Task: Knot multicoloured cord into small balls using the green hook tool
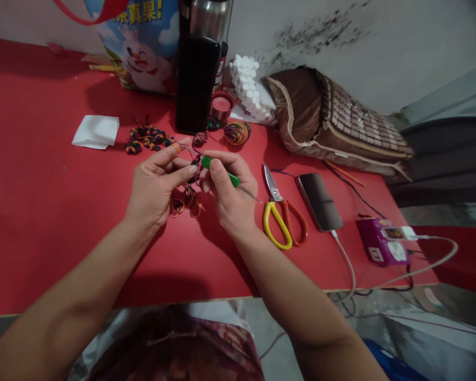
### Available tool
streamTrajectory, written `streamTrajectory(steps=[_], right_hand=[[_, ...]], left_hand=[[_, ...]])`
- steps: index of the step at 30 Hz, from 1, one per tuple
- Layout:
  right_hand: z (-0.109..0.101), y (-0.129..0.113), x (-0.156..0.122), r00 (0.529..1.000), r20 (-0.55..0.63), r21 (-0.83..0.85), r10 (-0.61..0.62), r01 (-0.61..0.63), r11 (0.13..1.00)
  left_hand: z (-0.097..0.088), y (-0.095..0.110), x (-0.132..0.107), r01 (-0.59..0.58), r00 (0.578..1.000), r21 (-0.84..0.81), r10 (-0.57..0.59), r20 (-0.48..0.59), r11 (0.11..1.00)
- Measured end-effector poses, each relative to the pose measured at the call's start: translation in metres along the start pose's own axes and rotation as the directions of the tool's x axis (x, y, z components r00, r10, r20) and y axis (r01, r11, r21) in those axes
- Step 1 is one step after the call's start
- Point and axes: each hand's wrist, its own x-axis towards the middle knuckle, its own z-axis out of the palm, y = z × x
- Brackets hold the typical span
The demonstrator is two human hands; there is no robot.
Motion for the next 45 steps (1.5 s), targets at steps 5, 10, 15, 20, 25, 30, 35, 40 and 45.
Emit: streamTrajectory(steps=[5, 10, 15, 20, 25, 30, 35, 40, 45], right_hand=[[-0.004, 0.004, 0.005, 0.998, 0.064, 0.084, 0.015, -0.021, 0.996], [-0.006, -0.001, 0.005, 0.998, 0.054, 0.057, 0.032, -0.035, 0.998], [-0.008, -0.004, 0.006, 0.999, 0.038, 0.033, 0.035, -0.036, 0.999], [-0.011, -0.005, 0.007, 0.999, 0.042, 0.018, 0.003, -0.004, 1.000], [-0.014, -0.009, 0.009, 0.999, 0.029, -0.048, -0.031, 0.033, 0.998], [-0.018, -0.012, 0.011, 0.997, 0.045, -0.022, -0.066, 0.067, 0.997], [-0.024, -0.016, 0.013, 0.998, 0.041, -0.063, -0.051, 0.053, 0.997], [-0.027, -0.019, 0.013, 0.998, 0.054, -0.063, -0.039, 0.042, 0.997], [-0.025, -0.024, 0.014, 0.996, 0.091, -0.018, 0.011, -0.010, 1.000]], left_hand=[[-0.006, 0.004, 0.006, 0.004, 0.999, -0.030, -0.003, 0.045, 1.000], [-0.009, 0.007, 0.008, 0.049, 0.996, -0.072, -0.043, 0.074, 0.996], [-0.011, 0.011, 0.010, 0.032, 0.998, -0.029, -0.030, 0.058, 0.999], [-0.014, 0.015, 0.013, 0.018, 0.997, -0.010, -0.017, 0.074, 1.000], [-0.016, 0.021, 0.014, 0.013, 0.997, 0.011, -0.014, 0.077, 1.000], [-0.018, 0.027, 0.015, 0.039, 0.994, 0.043, -0.043, 0.103, 0.998], [-0.018, 0.029, 0.013, 0.081, 0.991, 0.037, -0.084, 0.103, 0.996], [-0.016, 0.030, 0.012, 0.079, 0.993, 0.052, -0.083, 0.081, 0.996], [-0.018, 0.030, 0.013, 0.123, 0.989, 0.034, -0.126, 0.079, 0.992]])
